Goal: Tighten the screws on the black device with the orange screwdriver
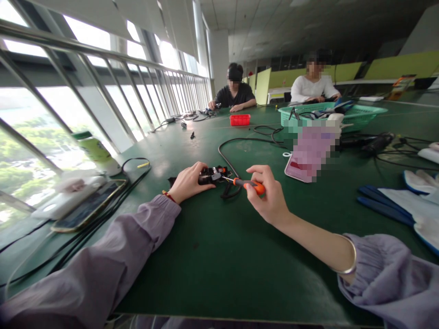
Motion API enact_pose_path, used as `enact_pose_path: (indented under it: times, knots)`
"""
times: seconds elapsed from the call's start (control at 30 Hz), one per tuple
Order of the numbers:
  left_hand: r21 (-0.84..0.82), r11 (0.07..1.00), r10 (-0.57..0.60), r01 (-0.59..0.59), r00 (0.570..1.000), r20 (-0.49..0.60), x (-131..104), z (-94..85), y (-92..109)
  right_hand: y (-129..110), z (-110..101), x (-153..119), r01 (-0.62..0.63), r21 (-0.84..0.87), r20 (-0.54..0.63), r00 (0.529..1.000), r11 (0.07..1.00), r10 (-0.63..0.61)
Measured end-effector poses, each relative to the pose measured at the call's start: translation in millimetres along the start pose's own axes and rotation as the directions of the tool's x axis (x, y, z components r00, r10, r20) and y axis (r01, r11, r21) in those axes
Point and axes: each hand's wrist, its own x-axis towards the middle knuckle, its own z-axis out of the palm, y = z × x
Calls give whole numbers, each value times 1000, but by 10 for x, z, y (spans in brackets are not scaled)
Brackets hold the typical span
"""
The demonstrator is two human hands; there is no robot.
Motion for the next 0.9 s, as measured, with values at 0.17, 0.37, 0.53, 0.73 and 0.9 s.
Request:
enact_pose_path:
  times: [0.17,0.37,0.53,0.73,0.9]
  knots:
    - [5,999,36,-36,999,-28,-12,-31,30,73,16,-1,81,-13,-136,987,997,-82]
    - [-9,999,50,-51,998,-24,-17,-45,38,14,7,-9,16,-70,-86,996,997,-22]
    - [-13,994,105,-105,994,-11,-12,-43,36,-13,6,-10,115,-101,-123,984,988,-127]
    - [0,990,144,-144,989,-27,0,-27,48,-7,-4,-17,198,-161,-94,972,967,-215]
    - [7,992,125,-124,992,-34,0,-2,52,-30,-3,-13,257,-204,-36,962,945,-270]
